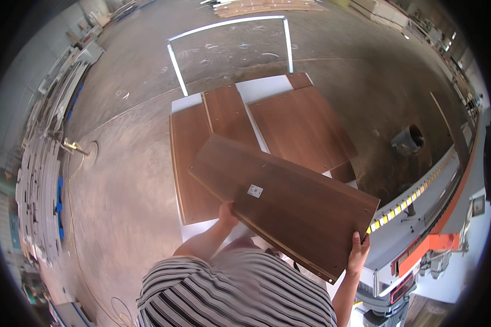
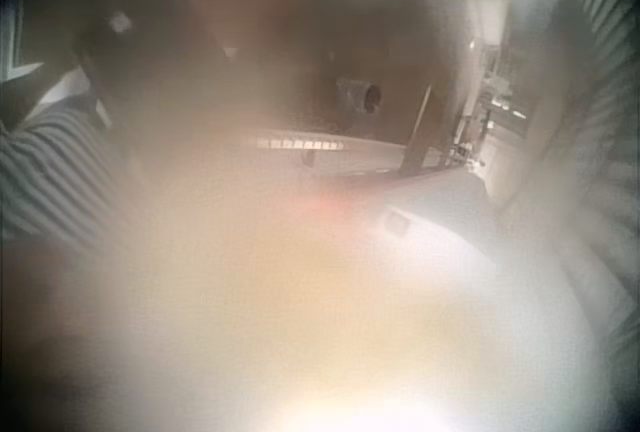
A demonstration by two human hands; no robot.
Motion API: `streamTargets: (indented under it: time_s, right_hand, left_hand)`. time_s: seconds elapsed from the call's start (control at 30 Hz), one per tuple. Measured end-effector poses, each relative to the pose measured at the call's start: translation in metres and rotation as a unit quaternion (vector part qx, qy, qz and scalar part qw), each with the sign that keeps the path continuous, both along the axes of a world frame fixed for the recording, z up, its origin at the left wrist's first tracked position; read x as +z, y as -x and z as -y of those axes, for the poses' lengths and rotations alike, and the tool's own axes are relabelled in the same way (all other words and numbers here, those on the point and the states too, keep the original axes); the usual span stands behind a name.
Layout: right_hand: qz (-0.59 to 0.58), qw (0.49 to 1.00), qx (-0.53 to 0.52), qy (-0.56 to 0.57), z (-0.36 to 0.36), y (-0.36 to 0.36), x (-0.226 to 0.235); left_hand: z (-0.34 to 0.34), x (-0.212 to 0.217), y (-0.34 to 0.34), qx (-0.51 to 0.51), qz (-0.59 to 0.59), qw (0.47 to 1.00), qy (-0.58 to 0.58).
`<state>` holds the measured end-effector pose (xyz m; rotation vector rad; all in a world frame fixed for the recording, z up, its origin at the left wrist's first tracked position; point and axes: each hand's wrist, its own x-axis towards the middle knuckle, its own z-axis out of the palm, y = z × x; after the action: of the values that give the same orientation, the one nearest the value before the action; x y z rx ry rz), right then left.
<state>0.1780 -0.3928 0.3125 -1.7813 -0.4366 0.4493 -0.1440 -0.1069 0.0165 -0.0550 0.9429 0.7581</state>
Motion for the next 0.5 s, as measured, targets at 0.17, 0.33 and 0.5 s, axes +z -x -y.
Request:
streamTargets:
  time_s: [0.17, 0.33, 0.5]
  right_hand:
    - [0.01, 0.999, 0.021, 0.047, -0.074, 0.015, -0.013]
    - [0.038, 0.997, 0.005, 0.073, -0.14, 0.049, -0.037]
    - [-0.125, 0.992, -0.012, 0.003, -0.206, 0.104, -0.076]
  left_hand:
    - [-0.041, 0.057, 0.007, 0.029, -0.03, 0.997, 0.065]
    - [-0.103, 0.062, 0.027, 0.117, 0.014, 0.991, -0.057]
    - [-0.118, 0.087, 0.032, 0.061, 0.031, 0.995, -0.071]
